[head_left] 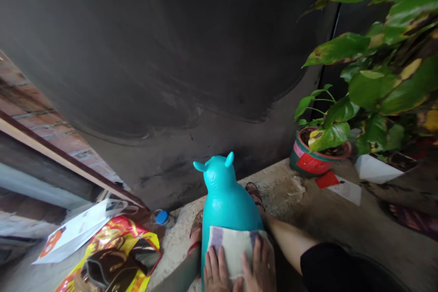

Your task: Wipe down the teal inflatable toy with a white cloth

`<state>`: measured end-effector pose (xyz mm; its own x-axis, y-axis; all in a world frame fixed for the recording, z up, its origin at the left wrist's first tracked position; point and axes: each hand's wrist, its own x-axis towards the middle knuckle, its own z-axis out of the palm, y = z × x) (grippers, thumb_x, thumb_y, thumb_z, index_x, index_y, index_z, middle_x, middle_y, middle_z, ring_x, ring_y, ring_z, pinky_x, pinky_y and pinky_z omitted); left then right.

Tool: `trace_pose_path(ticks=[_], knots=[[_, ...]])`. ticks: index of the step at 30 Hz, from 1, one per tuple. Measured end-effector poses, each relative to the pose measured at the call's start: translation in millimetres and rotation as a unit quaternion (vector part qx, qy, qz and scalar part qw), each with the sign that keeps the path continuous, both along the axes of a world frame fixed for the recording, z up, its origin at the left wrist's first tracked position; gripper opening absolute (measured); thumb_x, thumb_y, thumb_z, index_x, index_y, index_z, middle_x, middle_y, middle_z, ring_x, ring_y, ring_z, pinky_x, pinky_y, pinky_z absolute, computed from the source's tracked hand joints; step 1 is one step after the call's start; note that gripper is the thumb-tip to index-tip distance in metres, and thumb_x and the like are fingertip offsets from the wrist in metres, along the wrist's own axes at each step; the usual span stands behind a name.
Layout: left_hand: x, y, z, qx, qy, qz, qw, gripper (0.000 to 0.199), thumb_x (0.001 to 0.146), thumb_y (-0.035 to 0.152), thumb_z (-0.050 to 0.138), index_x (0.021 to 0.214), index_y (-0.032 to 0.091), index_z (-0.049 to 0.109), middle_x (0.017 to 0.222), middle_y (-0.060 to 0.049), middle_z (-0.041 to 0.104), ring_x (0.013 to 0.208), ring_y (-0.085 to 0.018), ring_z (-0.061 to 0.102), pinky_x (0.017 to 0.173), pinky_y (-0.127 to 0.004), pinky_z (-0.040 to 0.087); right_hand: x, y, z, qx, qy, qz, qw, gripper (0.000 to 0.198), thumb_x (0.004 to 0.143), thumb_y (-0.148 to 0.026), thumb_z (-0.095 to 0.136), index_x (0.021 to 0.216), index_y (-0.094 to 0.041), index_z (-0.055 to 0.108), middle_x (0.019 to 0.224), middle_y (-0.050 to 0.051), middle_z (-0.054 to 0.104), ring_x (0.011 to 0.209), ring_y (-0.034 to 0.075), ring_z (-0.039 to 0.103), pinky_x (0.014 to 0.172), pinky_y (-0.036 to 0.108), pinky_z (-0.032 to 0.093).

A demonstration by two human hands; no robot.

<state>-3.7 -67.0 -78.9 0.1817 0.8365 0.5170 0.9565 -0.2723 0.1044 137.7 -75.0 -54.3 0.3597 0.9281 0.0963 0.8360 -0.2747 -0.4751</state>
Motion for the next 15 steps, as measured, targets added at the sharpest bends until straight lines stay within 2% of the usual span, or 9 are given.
trace_pose_path(ticks=[1, 3, 6, 8, 11, 13, 15], knots=[[3.3, 10.1, 4.9, -0.001, 0.000, -0.004, 1.000, 0.100, 0.073, 0.045, 0.062, 0.151, 0.012, 0.008, 0.153, -0.025, 0.027, 0.140, -0.043, 0.027, 0.100, -0.056, 0.045, 4.9, 25.6, 18.2, -0.035, 0.011, 0.001, 0.999, 0.068, 0.091, -0.053, 0.040, 0.147, -0.016, 0.033, 0.148, 0.018, 0.037, 0.135, 0.042, 0.035, 0.102, 0.063, 0.040], [12.2, 34.6, 18.4, -0.013, 0.007, 0.005, 1.000, 0.090, 0.078, 0.046, 0.058, 0.149, 0.008, 0.017, 0.149, -0.028, 0.032, 0.138, -0.044, 0.031, 0.100, -0.056, 0.045, 14.1, 77.4, 50.7, -0.100, 0.026, 0.031, 0.994, 0.062, 0.094, -0.047, 0.035, 0.147, -0.016, 0.031, 0.155, 0.014, 0.022, 0.141, 0.041, 0.022, 0.100, 0.066, 0.039], [27.8, 69.7, 41.7, -0.040, 0.027, 0.060, 0.997, 0.073, 0.083, 0.044, 0.054, 0.139, 0.001, 0.038, 0.140, -0.031, 0.042, 0.129, -0.045, 0.042, 0.097, -0.056, 0.046, 23.7, 134.2, 77.6, -0.085, 0.034, 0.068, 0.994, 0.057, 0.096, -0.044, 0.031, 0.149, -0.023, 0.025, 0.156, 0.008, 0.022, 0.142, 0.036, 0.022, 0.101, 0.066, 0.036], [34.1, 81.0, 52.1, -0.049, 0.035, 0.082, 0.995, 0.072, 0.083, 0.045, 0.055, 0.137, -0.001, 0.040, 0.138, -0.033, 0.042, 0.126, -0.046, 0.044, 0.096, -0.056, 0.047, 27.9, 146.3, 81.1, -0.068, 0.034, 0.070, 0.995, 0.057, 0.097, -0.048, 0.029, 0.149, -0.026, 0.024, 0.156, 0.005, 0.025, 0.141, 0.034, 0.025, 0.103, 0.061, 0.036], [32.5, 71.2, 51.4, -0.033, 0.042, 0.044, 0.998, 0.080, 0.083, 0.042, 0.054, 0.146, 0.005, 0.024, 0.145, -0.030, 0.036, 0.133, -0.044, 0.037, 0.097, -0.054, 0.046, 32.6, 119.4, 67.5, -0.068, 0.033, 0.038, 0.996, 0.058, 0.096, -0.048, 0.027, 0.147, -0.022, 0.031, 0.154, 0.008, 0.029, 0.139, 0.033, 0.031, 0.102, 0.051, 0.042], [28.5, 52.1, 41.7, -0.027, 0.047, 0.000, 0.999, 0.089, 0.080, 0.047, 0.055, 0.150, 0.013, 0.012, 0.147, -0.027, 0.036, 0.137, -0.042, 0.033, 0.097, -0.054, 0.046, 33.4, 78.0, 44.4, -0.076, 0.029, 0.020, 0.996, 0.055, 0.095, -0.044, 0.031, 0.141, -0.015, 0.043, 0.150, 0.012, 0.037, 0.136, 0.032, 0.037, 0.101, 0.046, 0.045], [27.2, 31.4, 30.0, -0.017, 0.053, -0.016, 0.998, 0.095, 0.079, 0.055, 0.055, 0.151, 0.016, 0.007, 0.144, -0.026, 0.041, 0.135, -0.042, 0.036, 0.096, -0.055, 0.044, 31.5, 30.8, 13.2, -0.062, 0.008, 0.039, 0.997, 0.043, 0.091, -0.039, 0.039, 0.121, -0.020, 0.063, 0.140, 0.010, 0.051, 0.131, 0.031, 0.045, 0.105, 0.045, 0.042]])
